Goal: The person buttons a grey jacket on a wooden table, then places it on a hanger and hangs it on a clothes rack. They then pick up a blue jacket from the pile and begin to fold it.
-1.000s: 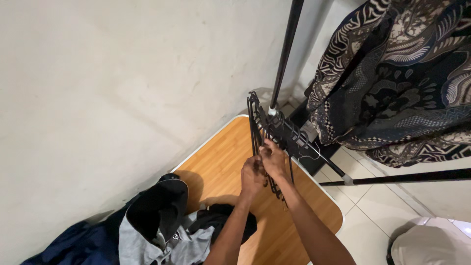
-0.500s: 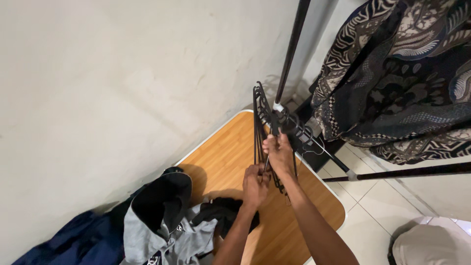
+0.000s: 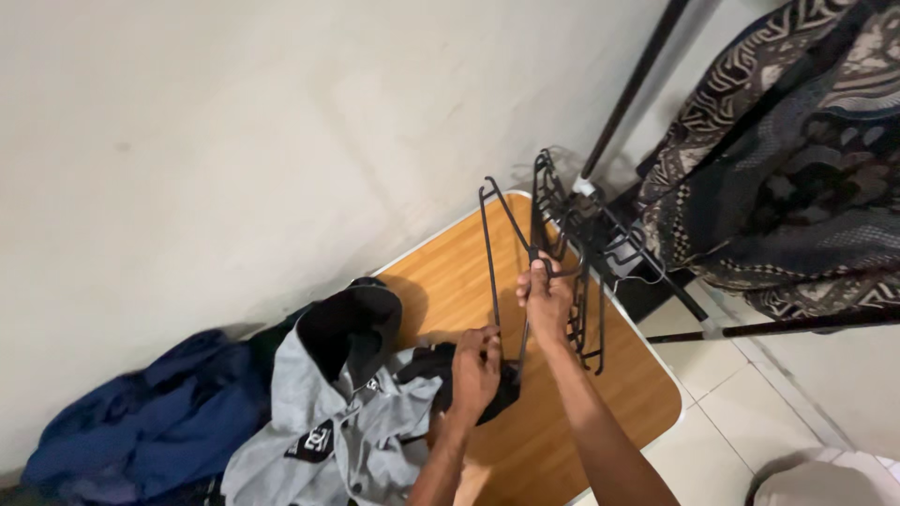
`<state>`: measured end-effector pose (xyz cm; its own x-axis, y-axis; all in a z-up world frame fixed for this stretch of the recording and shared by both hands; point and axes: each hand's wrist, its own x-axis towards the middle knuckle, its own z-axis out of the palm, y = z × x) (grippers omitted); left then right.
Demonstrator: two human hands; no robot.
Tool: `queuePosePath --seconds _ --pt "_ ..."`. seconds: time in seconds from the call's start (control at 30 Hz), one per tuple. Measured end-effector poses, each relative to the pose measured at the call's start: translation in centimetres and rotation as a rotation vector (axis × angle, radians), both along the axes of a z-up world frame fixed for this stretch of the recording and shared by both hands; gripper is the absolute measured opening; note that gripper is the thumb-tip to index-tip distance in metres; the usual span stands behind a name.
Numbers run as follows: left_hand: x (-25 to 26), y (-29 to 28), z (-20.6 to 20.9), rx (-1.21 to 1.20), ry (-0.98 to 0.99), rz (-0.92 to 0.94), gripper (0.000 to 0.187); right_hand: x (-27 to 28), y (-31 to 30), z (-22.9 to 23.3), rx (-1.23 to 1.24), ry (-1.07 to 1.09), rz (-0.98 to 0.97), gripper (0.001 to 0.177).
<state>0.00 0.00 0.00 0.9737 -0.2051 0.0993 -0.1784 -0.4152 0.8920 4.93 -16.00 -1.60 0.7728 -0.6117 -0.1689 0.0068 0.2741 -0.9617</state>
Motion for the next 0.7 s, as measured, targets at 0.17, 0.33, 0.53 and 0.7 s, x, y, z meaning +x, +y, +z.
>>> queuePosePath --seconds 0.17,0.33,0.53,0.7 --pt "-0.4 4.7 -0.1 0.03 -0.07 0.118 0.016 -1.3 3.4 1.3 0.04 0.046 0.05 0.026" --pt "-1.3 8.9 1.3 -0.003 -0.09 0.315 0.017 -2.6 7.4 3.2 0.039 0.047 0.086 0.023" --pt "-1.0 14.4 2.7 0.149 -0.373 0.48 0.033 -4.3 11.5 4.6 -0.075 0.05 0.156 0.023" --pt "-0.2 18.4 2.5 0.252 -0.29 0.649 0.058 -5.0 14.1 2.6 -0.151 -0.05 0.177 0.023"
